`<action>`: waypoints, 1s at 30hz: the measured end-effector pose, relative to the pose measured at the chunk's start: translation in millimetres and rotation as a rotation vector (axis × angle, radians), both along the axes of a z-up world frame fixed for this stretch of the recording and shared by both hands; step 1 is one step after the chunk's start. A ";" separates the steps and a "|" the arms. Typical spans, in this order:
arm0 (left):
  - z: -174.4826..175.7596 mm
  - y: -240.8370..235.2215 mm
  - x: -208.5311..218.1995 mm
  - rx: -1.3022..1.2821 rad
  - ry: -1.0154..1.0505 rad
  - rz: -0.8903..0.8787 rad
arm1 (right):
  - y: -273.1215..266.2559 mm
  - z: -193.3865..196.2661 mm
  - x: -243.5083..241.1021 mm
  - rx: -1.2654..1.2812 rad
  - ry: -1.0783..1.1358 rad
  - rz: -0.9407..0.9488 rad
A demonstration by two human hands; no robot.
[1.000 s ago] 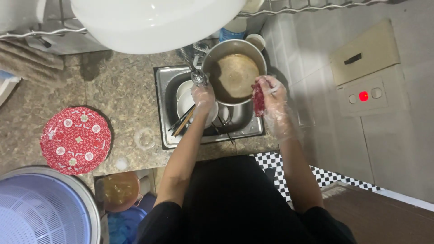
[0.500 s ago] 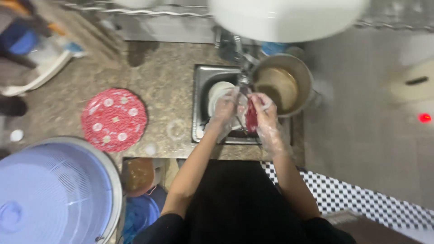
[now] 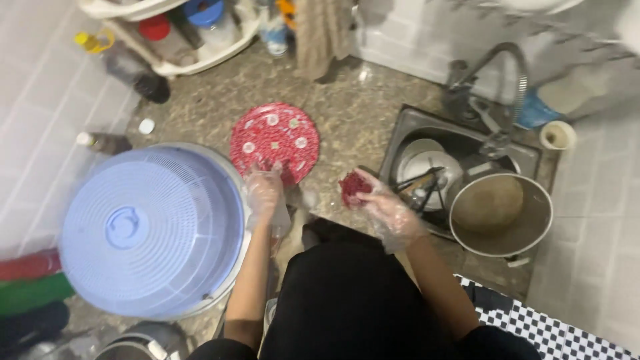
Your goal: The person handles a piece of raw meat with gloved hands, repeatedly squeezing and massaging it over a sink. They then place the meat into a plastic bag, continue to massage it inside the bag, and finally transfer the meat into a metal pot.
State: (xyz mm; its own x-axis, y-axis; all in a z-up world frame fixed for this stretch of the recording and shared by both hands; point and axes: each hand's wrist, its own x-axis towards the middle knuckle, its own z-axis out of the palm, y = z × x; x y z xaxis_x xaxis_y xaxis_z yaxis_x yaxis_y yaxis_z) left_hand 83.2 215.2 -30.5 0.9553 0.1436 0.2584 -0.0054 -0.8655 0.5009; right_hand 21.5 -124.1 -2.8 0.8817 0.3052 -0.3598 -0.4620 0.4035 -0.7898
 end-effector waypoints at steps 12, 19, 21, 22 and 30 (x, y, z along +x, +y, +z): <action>-59.6 48.9 54.5 0.149 0.769 0.235 | -113.5 -122.0 -111.0 0.659 0.179 0.214; -86.5 61.8 99.9 0.162 0.838 0.486 | -24.4 38.3 -95.4 0.668 0.416 -0.497; -98.0 67.9 102.3 0.163 0.892 0.448 | -29.1 9.3 -89.5 1.100 0.391 -0.504; -84.8 67.0 97.0 0.347 0.921 0.185 | -42.1 -35.6 -86.7 0.751 0.252 -0.437; -22.4 62.4 100.3 0.318 0.920 0.001 | 27.0 71.8 -52.4 0.197 0.270 -0.570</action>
State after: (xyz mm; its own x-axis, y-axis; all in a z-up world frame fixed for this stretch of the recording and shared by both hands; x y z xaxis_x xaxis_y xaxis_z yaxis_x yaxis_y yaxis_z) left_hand 183.6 277.6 -52.9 0.8031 0.1974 -0.5622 0.2723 -0.9608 0.0516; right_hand -30.9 -97.1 69.0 0.8114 -0.1004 -0.5759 -0.3044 0.7684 -0.5629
